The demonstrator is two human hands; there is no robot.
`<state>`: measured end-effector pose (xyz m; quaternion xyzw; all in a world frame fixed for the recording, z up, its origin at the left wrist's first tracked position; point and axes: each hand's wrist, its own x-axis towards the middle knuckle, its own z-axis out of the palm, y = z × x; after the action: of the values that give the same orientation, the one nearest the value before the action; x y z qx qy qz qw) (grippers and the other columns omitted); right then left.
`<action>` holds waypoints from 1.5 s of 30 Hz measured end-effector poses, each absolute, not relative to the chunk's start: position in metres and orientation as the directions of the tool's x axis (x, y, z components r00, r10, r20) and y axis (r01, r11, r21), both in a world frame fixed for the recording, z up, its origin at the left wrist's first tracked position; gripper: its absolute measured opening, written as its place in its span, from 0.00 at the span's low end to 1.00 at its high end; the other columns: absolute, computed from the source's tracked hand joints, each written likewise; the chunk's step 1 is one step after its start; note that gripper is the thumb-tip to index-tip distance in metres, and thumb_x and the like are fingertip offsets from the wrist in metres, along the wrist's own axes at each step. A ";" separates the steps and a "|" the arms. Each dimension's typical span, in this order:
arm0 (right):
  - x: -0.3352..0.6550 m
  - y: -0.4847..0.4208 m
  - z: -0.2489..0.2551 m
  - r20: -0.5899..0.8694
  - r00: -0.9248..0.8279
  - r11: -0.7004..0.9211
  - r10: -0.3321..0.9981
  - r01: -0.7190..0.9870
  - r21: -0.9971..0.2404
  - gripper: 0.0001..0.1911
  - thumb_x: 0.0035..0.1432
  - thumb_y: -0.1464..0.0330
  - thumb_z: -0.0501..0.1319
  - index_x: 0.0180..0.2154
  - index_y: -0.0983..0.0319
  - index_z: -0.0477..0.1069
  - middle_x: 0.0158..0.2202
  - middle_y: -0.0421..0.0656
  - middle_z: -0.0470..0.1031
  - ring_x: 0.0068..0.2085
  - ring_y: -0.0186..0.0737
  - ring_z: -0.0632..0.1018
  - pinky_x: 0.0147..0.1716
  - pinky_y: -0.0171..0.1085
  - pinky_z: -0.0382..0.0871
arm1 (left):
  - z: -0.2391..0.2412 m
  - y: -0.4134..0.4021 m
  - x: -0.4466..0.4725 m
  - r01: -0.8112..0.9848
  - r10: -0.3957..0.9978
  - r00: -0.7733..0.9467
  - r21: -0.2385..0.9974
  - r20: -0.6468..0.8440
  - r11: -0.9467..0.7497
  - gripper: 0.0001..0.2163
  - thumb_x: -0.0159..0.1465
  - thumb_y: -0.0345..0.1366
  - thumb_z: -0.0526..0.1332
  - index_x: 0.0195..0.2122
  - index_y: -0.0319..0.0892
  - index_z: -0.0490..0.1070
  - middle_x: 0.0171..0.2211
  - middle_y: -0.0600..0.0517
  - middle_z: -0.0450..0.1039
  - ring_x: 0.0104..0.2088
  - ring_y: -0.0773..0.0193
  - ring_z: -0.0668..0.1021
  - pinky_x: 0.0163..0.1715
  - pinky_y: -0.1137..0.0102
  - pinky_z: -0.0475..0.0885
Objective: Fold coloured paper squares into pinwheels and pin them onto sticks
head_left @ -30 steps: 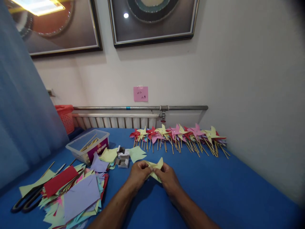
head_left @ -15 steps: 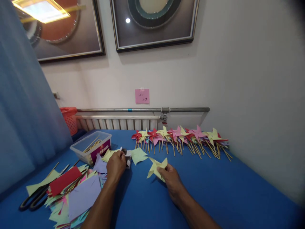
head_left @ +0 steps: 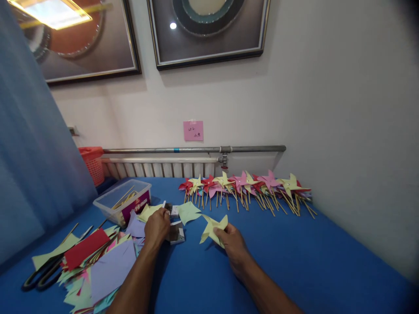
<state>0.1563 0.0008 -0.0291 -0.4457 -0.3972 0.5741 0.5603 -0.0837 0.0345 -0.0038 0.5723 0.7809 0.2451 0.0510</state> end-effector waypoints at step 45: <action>0.155 0.007 -0.039 -0.036 0.026 -0.027 0.999 -0.282 -0.959 0.18 0.44 0.65 0.67 0.40 0.63 0.80 0.34 0.45 0.84 0.35 0.47 0.82 0.33 0.38 0.74 | 0.003 0.031 -0.089 0.977 0.977 -0.205 0.078 0.066 0.200 0.17 0.68 0.35 0.48 0.43 0.43 0.77 0.46 0.40 0.79 0.46 0.46 0.81 0.38 0.61 0.72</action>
<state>0.1554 0.0069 -0.0386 -0.4393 -0.4079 0.5662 0.5658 -0.0891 0.0307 0.0033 0.6305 0.7745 0.0511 -0.0009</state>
